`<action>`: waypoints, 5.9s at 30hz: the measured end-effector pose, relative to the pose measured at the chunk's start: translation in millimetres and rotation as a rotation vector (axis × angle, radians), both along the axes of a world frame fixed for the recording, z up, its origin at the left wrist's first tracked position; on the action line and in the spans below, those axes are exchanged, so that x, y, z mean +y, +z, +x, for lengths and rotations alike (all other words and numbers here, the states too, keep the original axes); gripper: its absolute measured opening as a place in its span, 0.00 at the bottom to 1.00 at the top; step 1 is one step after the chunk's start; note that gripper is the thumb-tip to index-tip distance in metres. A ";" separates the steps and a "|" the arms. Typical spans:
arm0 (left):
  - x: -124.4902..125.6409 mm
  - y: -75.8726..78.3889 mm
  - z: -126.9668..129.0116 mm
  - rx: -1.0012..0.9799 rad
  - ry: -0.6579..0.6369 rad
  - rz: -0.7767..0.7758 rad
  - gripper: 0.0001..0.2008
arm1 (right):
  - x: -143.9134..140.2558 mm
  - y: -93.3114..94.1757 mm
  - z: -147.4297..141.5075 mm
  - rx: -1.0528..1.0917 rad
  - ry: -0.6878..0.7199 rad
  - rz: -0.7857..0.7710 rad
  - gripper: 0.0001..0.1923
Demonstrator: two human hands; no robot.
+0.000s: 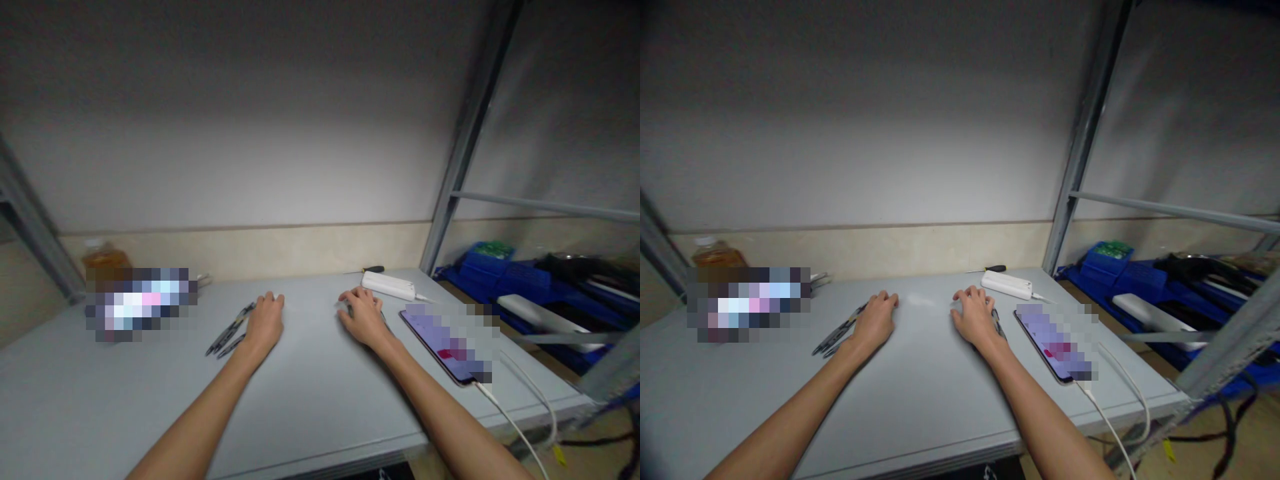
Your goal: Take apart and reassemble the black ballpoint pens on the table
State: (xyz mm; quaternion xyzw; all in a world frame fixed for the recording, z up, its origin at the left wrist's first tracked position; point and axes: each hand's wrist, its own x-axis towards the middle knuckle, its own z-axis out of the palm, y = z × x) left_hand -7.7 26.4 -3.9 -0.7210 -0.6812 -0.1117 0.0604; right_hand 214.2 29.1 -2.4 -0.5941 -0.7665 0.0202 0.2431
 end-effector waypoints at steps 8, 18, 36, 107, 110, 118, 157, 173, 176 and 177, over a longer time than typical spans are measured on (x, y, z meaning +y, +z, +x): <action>-9.2 -10.0 34.8 -0.687 -0.566 0.074 0.08 | -3.4 -5.2 -7.6 0.077 0.422 0.096 0.12; -10.0 -9.3 34.6 -0.739 -0.544 0.150 0.12 | -0.2 0.7 -9.4 0.361 0.500 -0.082 0.09; 32.7 -5.2 19.3 -0.177 -0.586 0.184 0.10 | 41.1 22.5 -16.4 0.199 0.576 -0.137 0.14; 15.5 -8.5 -8.9 -0.308 -0.612 0.281 0.12 | 17.7 19.3 4.1 0.584 0.499 -0.537 0.25; 15.6 -7.8 -10.3 -0.284 -0.595 0.269 0.12 | 17.7 17.4 2.1 0.599 0.527 -0.482 0.18; 16.2 -8.5 -9.3 -0.327 -0.522 0.141 0.16 | 20.4 16.6 1.9 0.556 0.471 -0.258 0.16; 11.3 -7.2 -4.2 -0.564 -0.512 0.156 0.11 | 22.6 21.6 3.2 0.814 0.352 -0.428 0.11; 14.8 -7.9 -8.6 -0.596 -0.554 0.350 0.08 | 25.6 19.3 6.8 0.955 0.344 -0.443 0.14; 13.3 -4.5 -7.7 -0.579 -0.528 0.343 0.10 | 24.9 20.1 6.8 0.959 0.355 -0.439 0.14; 13.2 -3.9 -7.4 -0.573 -0.511 0.332 0.12 | 24.7 20.4 6.8 0.960 0.360 -0.433 0.14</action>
